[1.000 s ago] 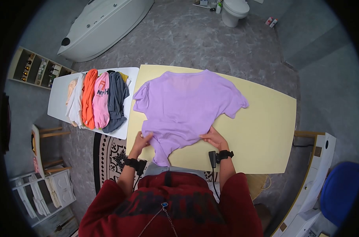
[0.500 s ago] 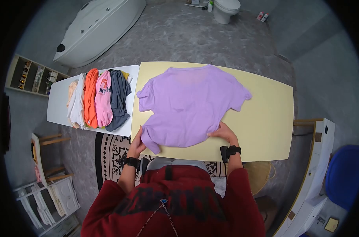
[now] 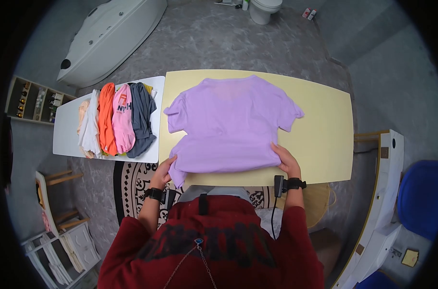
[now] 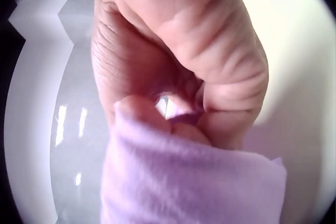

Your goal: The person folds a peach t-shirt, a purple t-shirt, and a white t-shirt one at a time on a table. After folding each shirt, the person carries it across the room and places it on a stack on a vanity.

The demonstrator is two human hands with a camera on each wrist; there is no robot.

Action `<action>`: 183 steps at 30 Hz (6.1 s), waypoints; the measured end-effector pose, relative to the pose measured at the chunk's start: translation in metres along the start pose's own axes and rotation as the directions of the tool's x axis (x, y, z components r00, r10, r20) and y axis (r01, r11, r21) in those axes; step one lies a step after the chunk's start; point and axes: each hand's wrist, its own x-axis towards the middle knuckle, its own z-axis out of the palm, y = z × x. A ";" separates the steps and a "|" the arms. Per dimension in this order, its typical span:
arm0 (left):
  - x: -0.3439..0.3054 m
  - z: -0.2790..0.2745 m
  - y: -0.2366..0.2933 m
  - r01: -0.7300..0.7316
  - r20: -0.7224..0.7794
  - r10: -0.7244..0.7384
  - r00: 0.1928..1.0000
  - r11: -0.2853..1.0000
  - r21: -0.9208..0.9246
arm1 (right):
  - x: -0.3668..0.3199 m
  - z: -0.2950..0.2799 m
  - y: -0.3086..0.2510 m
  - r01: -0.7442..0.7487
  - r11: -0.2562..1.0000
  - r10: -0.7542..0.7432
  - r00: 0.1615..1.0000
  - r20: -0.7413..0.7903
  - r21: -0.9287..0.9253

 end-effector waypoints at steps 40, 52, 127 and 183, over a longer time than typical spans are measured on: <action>-0.029 -0.024 0.007 0.126 -0.019 0.301 0.954 -0.343 0.931 | -0.032 -0.060 0.118 -0.037 0.279 -0.866 0.422 -0.268 -0.960; 0.103 0.058 0.079 -0.037 0.312 0.302 0.901 -0.664 0.747 | 0.065 -0.049 -0.047 0.062 0.005 -0.671 0.740 0.042 -0.998; 0.147 0.188 0.009 -0.269 0.245 0.663 0.707 -0.069 0.961 | 0.122 0.151 -0.037 0.264 0.960 -0.272 0.959 0.077 0.096; -0.030 -0.039 -0.174 0.000 -0.214 0.823 0.526 0.251 0.968 | 0.133 0.097 -0.001 0.314 -0.415 -0.476 0.725 0.498 -0.854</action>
